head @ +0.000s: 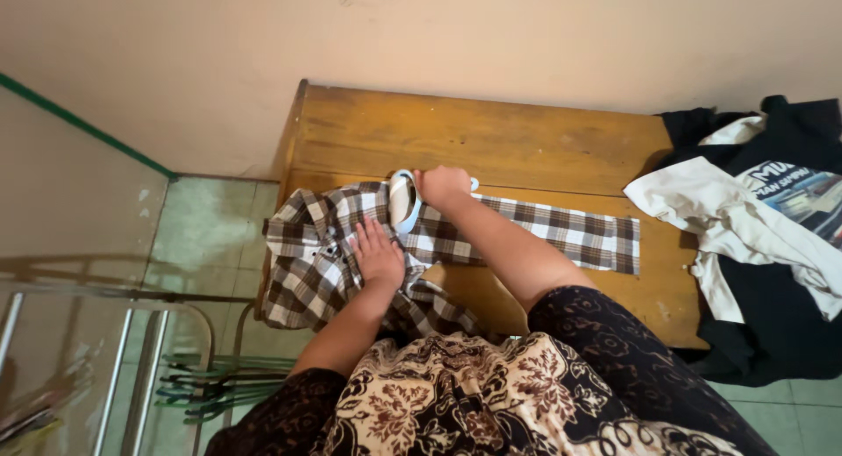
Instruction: The person uses a lint roller to remove lint from a plaid shirt laid on a wooden table. They roll the tool along the sleeves and body, then fold the shirt and continue rolling the fabric.
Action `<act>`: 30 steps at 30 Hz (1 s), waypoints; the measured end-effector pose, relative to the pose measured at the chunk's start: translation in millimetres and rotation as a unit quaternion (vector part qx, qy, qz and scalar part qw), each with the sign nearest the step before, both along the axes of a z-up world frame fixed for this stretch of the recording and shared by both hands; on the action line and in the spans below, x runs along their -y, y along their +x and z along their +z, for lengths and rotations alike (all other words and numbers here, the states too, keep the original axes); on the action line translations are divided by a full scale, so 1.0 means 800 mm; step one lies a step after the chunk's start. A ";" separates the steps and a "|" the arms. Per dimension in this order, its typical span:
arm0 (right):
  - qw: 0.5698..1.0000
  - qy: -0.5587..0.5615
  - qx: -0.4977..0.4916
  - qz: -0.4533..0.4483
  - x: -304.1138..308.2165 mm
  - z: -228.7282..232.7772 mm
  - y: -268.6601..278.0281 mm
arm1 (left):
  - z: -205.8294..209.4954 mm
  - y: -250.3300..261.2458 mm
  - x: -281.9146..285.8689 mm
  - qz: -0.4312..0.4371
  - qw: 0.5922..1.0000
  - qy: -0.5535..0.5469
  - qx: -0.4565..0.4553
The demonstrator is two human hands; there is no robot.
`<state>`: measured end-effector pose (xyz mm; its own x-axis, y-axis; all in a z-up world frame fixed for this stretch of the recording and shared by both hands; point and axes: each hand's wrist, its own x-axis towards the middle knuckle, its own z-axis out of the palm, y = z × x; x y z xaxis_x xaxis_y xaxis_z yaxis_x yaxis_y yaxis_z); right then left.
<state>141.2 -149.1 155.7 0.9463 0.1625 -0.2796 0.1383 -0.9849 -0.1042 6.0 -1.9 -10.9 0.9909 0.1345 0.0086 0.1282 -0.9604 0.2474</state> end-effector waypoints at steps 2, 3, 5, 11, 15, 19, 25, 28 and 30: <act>1.000 -0.015 -0.005 0.006 -0.015 0.001 0.010 | 0.006 -0.001 -0.002 -0.005 1.000 0.005 -0.030; 1.000 -0.017 -0.003 0.007 -0.019 0.001 0.013 | 0.009 -0.001 -0.002 -0.010 0.999 0.008 -0.044; 1.000 -0.019 0.000 0.008 -0.022 -0.001 0.018 | 0.012 0.000 -0.002 -0.007 0.999 -0.001 -0.040; 0.999 -0.021 -0.018 -0.028 -0.008 -0.009 0.031 | 0.018 0.002 -0.004 -0.013 0.998 -0.002 -0.065; 0.998 -0.017 -0.023 -0.051 0.016 -0.013 0.030 | 0.022 0.001 -0.003 -0.013 0.997 0.005 -0.073; 0.997 -0.020 -0.021 -0.072 0.061 -0.014 0.022 | 0.019 0.001 -0.001 -0.009 0.998 0.010 -0.055; 0.993 -0.042 -0.042 -0.104 0.157 0.002 0.006 | 0.010 -0.002 0.001 -0.006 1.000 0.018 -0.017; 0.992 -0.066 -0.029 -0.102 0.219 0.004 -0.003 | 0.009 -0.003 0.001 -0.011 0.999 0.030 0.010; 0.991 -0.083 -0.019 -0.105 0.264 0.001 -0.009 | 0.011 -0.004 0.003 -0.012 0.999 0.045 0.025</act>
